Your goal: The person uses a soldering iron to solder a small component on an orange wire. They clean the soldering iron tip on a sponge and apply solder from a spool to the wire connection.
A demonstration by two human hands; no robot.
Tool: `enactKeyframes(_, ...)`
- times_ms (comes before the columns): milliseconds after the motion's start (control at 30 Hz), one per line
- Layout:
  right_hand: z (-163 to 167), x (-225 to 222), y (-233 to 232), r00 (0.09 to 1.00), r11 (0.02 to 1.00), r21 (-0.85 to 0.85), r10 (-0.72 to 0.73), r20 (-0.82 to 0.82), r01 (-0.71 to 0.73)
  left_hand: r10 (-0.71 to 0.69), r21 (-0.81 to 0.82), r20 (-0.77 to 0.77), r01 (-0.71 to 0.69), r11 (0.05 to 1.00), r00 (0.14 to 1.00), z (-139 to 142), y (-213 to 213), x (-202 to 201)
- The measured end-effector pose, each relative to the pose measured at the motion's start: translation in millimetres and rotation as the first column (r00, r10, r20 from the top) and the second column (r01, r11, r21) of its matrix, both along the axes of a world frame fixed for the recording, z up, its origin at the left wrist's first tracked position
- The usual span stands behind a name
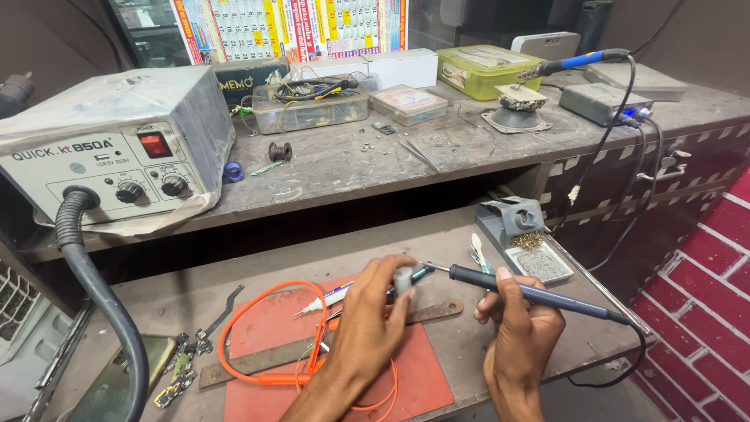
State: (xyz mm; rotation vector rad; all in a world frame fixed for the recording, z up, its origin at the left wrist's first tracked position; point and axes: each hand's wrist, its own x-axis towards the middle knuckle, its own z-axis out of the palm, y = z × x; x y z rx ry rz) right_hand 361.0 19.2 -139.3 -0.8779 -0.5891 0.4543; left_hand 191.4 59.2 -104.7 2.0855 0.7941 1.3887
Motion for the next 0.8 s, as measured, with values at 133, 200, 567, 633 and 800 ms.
enactKeyframes(133, 1, 3, -4, 0.997, 0.999, 0.015, -0.039, 0.067, 0.039, 0.098, -0.068, -0.233, -0.117, 0.991, 0.967, -4, 1, 5)
enactKeyframes(200, 2, 5, -7, 0.994, 0.999, 0.011, -0.049, 0.094, 0.048, 0.106, -0.086, -0.285, -0.135, 0.987, 0.953, -6, 2, 6)
enactKeyframes(567, 7, 21, -16, 0.976, 0.992, -0.056, -0.097, 0.195, 0.110, 0.180, 0.034, -0.341, -0.180, 0.983, 0.922, -10, 8, 7)
enactKeyframes(633, 8, 25, -17, 0.971, 0.991, -0.053, -0.113, 0.210, 0.127, 0.204, 0.111, -0.319, -0.177, 0.978, 0.926, -6, 7, 9)
enactKeyframes(800, 8, 34, -15, 0.966, 0.986, -0.052, -0.144, 0.212, 0.159, 0.155, 0.178, -0.259, -0.110, 0.978, 0.953, 6, 11, 23)
